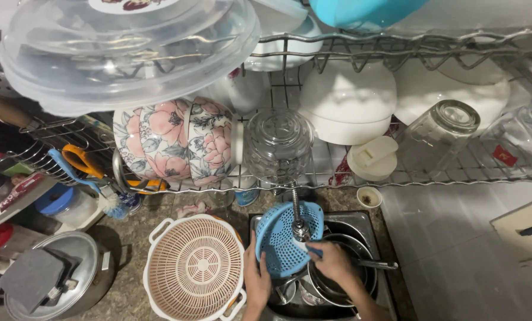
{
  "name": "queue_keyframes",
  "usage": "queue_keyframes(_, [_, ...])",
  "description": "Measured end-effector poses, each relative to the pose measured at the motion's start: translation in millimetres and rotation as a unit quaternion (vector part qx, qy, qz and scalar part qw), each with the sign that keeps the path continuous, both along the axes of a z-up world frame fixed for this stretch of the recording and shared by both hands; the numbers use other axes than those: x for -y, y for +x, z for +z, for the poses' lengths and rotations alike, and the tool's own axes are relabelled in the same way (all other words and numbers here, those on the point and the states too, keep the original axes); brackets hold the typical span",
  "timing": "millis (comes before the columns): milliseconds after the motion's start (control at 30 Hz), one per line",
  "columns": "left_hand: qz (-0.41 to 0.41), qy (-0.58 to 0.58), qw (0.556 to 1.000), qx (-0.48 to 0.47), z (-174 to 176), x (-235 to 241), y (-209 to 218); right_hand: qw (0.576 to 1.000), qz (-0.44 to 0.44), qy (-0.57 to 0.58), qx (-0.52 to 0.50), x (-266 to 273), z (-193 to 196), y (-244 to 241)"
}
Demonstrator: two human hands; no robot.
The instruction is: Organize and wash plastic colanders and baskets in a kitchen sink using a brush and soap.
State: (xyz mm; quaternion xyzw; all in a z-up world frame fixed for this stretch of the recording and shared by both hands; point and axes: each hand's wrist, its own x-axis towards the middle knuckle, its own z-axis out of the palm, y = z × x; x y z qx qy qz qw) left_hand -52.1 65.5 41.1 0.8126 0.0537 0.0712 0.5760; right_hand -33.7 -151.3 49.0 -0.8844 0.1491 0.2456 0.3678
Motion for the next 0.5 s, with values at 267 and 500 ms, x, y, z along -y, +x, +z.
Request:
queue_keyframes(267, [0.013,0.022,0.996,0.086,-5,-2,1,0.986,0.054,0.041,0.152,-19,-52,-25])
queue_keyframes(500, [0.008,0.034,0.995,0.092,4,-6,-8,0.989,0.093,0.045,0.104,5,-38,-4])
